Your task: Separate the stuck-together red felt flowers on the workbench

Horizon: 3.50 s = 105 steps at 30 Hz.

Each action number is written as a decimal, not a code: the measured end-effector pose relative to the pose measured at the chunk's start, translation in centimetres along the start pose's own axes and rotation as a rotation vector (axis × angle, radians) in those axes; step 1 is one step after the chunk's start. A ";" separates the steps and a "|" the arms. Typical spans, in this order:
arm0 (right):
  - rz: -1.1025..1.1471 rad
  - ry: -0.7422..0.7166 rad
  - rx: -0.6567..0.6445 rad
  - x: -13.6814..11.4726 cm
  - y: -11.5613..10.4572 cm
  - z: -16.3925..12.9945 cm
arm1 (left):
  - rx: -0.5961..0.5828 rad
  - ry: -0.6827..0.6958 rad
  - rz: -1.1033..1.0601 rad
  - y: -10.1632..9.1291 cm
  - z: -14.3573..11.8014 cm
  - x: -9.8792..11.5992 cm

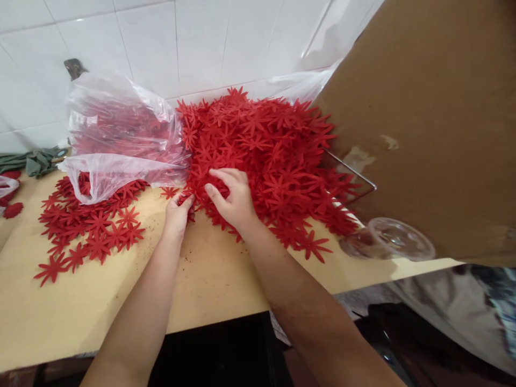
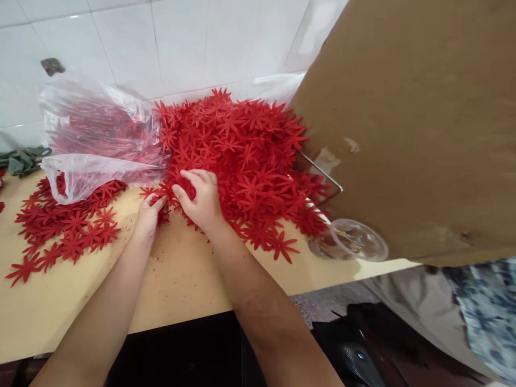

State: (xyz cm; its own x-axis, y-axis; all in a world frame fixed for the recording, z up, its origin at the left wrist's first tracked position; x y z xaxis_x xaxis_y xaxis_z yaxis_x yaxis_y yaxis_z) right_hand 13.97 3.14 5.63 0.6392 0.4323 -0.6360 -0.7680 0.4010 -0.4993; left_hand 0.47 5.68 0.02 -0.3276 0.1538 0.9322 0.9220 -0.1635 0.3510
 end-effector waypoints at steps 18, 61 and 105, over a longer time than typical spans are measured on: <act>0.310 0.290 -0.035 2.7 1.0 -0.1 | -0.019 -0.010 -0.022 0.2 -0.2 0.0; 0.402 0.308 -0.149 2.4 2.0 -0.2 | -0.124 0.037 0.112 1.6 -0.4 0.1; 0.174 0.172 -0.241 0.6 2.7 -0.7 | -0.110 -0.051 -0.043 1.1 -0.2 -0.8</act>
State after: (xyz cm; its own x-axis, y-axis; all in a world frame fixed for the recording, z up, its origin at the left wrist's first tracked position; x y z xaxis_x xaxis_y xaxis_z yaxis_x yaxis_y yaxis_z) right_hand 12.25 3.95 3.50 0.4974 0.3265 -0.8037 -0.8654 0.1216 -0.4862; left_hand 1.67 5.14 -0.31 -0.3530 0.2115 0.9114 0.8780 -0.2615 0.4008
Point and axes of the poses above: each hand's wrist, its own z-axis towards the middle knuckle, its own y-axis out of the palm, x = y × z, the point moved 6 cm from there along z, towards the middle knuckle, and after that the axes turned 9 degrees about -x, right-handed, at the moved point
